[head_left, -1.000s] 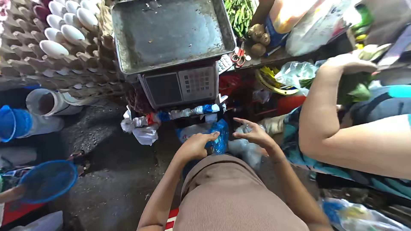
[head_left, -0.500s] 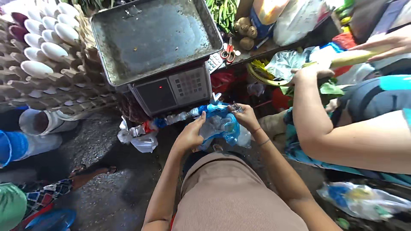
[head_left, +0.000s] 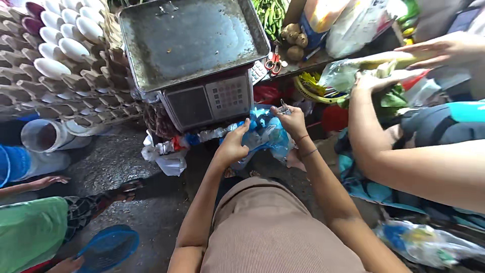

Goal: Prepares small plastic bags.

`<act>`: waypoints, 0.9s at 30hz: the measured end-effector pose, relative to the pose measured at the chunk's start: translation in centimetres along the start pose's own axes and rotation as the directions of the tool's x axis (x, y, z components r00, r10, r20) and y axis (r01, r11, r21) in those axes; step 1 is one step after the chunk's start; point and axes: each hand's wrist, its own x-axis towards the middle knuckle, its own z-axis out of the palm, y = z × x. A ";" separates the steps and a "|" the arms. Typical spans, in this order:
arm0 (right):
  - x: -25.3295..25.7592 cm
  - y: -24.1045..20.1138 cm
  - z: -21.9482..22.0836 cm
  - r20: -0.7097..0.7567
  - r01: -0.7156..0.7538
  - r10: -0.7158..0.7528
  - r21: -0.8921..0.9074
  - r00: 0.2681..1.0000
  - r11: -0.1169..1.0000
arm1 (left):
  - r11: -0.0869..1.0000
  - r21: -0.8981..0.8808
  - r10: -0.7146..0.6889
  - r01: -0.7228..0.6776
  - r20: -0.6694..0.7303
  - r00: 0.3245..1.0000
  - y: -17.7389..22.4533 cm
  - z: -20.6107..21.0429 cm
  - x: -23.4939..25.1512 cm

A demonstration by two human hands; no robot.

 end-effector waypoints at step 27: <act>-6.2 14.7 7.6 0.644 -0.112 0.343 -0.372 0.683 0.921 | 0.304 -0.675 -0.937 0.672 -0.085 0.338 -25.0 23.3 -14.8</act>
